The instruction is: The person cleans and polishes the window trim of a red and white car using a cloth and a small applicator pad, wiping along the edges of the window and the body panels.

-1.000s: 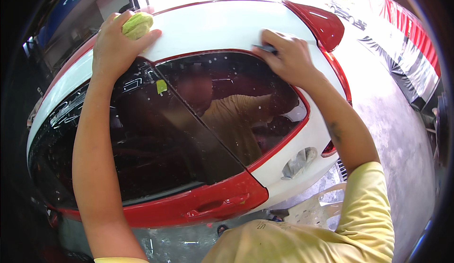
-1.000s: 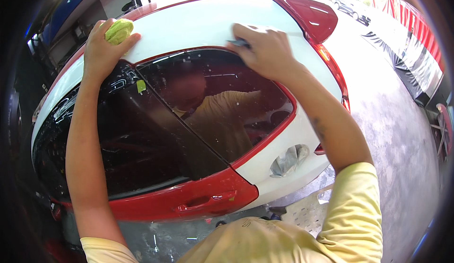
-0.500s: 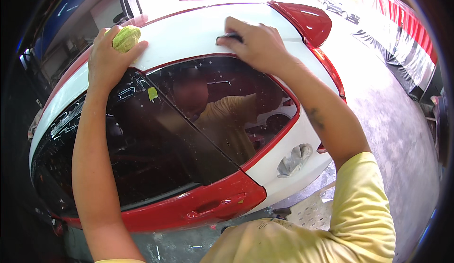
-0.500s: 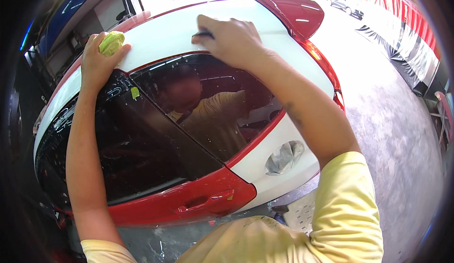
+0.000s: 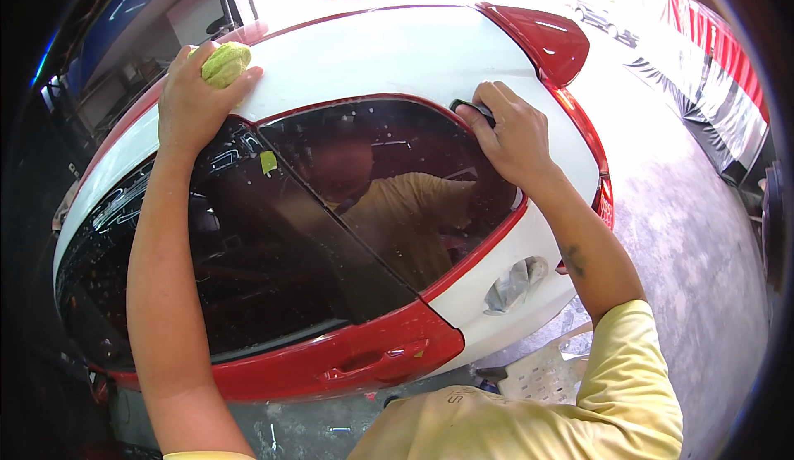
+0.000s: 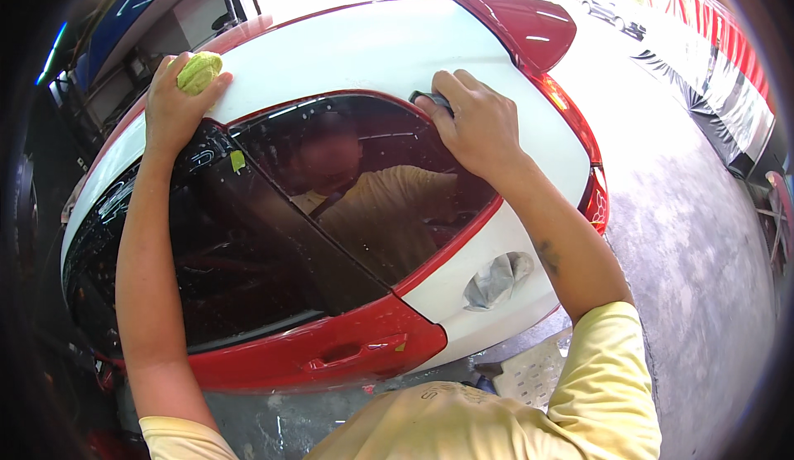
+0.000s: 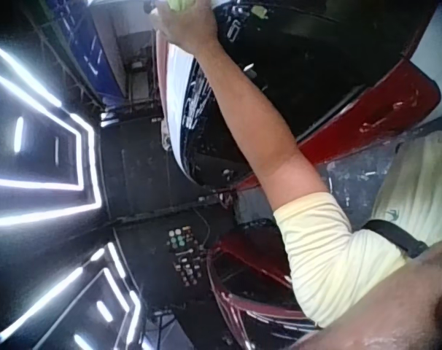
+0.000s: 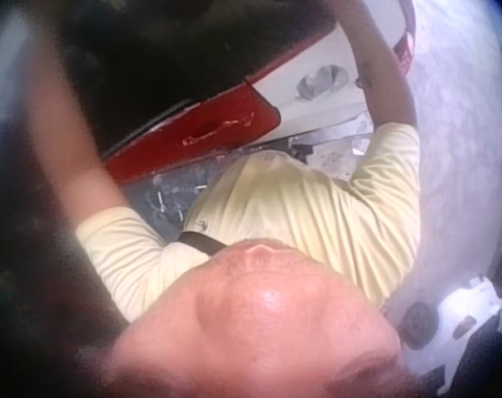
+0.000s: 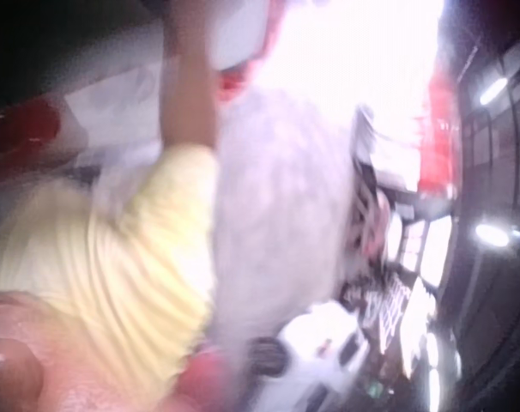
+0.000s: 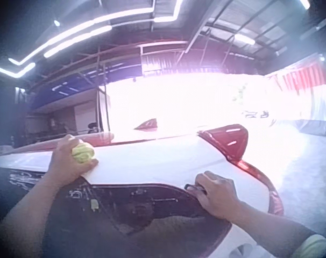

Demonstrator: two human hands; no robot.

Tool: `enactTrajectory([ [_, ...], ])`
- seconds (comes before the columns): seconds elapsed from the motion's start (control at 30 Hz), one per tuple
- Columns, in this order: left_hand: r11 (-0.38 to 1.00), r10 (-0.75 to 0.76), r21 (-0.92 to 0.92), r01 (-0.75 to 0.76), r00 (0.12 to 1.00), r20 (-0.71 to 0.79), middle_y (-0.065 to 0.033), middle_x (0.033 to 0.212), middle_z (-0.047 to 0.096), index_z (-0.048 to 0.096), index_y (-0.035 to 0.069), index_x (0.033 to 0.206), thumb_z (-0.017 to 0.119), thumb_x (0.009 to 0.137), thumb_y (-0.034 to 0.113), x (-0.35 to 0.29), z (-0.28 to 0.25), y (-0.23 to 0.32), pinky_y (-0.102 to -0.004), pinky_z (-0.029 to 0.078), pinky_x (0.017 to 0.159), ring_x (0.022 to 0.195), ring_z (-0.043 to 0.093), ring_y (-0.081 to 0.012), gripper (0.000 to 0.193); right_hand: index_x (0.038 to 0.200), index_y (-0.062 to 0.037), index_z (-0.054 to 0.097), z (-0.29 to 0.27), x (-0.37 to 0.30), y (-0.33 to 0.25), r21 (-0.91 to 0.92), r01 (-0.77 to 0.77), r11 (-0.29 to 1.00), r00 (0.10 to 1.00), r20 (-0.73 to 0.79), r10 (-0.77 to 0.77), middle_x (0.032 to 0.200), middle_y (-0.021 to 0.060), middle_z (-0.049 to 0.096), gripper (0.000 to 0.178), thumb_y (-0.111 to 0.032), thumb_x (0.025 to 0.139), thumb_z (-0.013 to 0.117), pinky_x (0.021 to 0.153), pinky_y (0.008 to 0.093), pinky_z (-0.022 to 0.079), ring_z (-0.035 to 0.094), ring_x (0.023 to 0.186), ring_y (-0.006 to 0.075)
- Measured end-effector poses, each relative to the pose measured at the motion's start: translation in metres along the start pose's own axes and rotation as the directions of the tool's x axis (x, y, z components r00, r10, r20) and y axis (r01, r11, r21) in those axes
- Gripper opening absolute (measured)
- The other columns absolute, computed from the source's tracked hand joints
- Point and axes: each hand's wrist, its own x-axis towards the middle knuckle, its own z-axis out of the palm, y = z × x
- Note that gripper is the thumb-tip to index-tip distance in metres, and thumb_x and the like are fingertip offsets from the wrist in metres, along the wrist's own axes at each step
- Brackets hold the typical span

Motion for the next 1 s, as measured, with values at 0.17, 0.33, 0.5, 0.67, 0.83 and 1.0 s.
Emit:
enactTrajectory([
  [0.17, 1.0, 0.0, 0.01, 0.001, 0.999, -0.037, -0.0123, 0.111, 0.067, 0.071, -0.002, 0.121, 0.088, 0.082, 0.049, -0.001, 0.007, -0.001, -0.0428, 0.053, 0.094, 0.106, 0.068, -0.0313, 0.066, 0.103, -0.0099, 0.064, 0.006, 0.034, -0.014, 0.035, 0.094, 0.995, 0.994, 0.054, -0.096, 0.099, 0.0118, 0.074, 0.028, -0.036, 0.1, 0.073, 0.076, 0.0492, 0.053, 0.073, 0.086, 0.0379],
  [0.33, 0.998, 0.016, 0.054, -0.013, 0.998, -0.066, -0.0126, 0.114, 0.068, 0.071, -0.002, 0.126, 0.088, 0.082, 0.052, -0.003, 0.007, -0.004, -0.042, 0.053, 0.096, 0.11, 0.069, -0.0311, 0.072, 0.106, -0.0101, 0.065, 0.007, 0.046, -0.021, 0.119, 0.121, 0.985, 0.985, 0.111, -0.134, 0.102, 0.0142, 0.075, 0.033, -0.043, 0.101, 0.069, 0.084, 0.0511, 0.053, 0.072, 0.096, 0.0404],
  [0.5, 0.996, 0.042, 0.076, -0.035, 0.995, -0.086, -0.0126, 0.116, 0.068, 0.071, -0.001, 0.127, 0.088, 0.081, 0.053, -0.001, 0.013, -0.011, -0.0424, 0.053, 0.097, 0.112, 0.069, -0.0311, 0.073, 0.105, -0.0098, 0.061, 0.03, 0.087, -0.065, 0.076, 0.354, 0.932, 0.928, 0.096, -0.36, 0.095, 0.0146, 0.073, 0.036, -0.044, 0.101, 0.071, 0.081, 0.0508, 0.052, 0.071, 0.09, 0.0419],
  [0.67, 0.998, 0.023, 0.065, -0.022, 1.0, -0.016, -0.0119, 0.115, 0.068, 0.071, 0.0, 0.126, 0.087, 0.081, 0.055, -0.005, 0.008, -0.007, -0.0428, 0.053, 0.098, 0.113, 0.069, -0.0312, 0.073, 0.107, -0.0125, 0.06, 0.025, 0.078, -0.036, 0.01, 0.342, 0.94, 0.926, 0.165, -0.339, 0.096, 0.014, 0.074, 0.036, -0.046, 0.1, 0.072, 0.075, 0.0505, 0.053, 0.072, 0.087, 0.0423],
  [0.83, 0.998, 0.015, 0.054, -0.013, 0.999, -0.043, -0.0142, 0.115, 0.068, 0.075, 0.008, 0.119, 0.085, 0.079, 0.061, 0.0, 0.014, -0.005, -0.0493, 0.055, 0.094, 0.113, 0.069, -0.035, 0.067, 0.102, -0.0136, 0.058, 0.044, 0.085, -0.064, 0.045, 0.489, 0.871, 0.872, -0.002, -0.489, 0.09, 0.0109, 0.073, 0.033, -0.044, 0.102, 0.07, 0.072, 0.0519, 0.052, 0.072, 0.084, 0.0407],
  [1.0, 0.998, 0.047, 0.035, -0.045, 0.997, -0.054, -0.0149, 0.116, 0.069, 0.075, 0.008, 0.12, 0.084, 0.081, 0.061, -0.004, 0.014, -0.012, -0.0505, 0.055, 0.095, 0.115, 0.069, -0.0361, 0.067, 0.102, -0.0132, 0.057, 0.028, 0.083, -0.041, -0.018, 0.445, 0.895, 0.888, 0.135, -0.439, 0.085, 0.0102, 0.071, 0.031, -0.042, 0.102, 0.07, 0.069, 0.0507, 0.051, 0.072, 0.081, 0.0379],
])
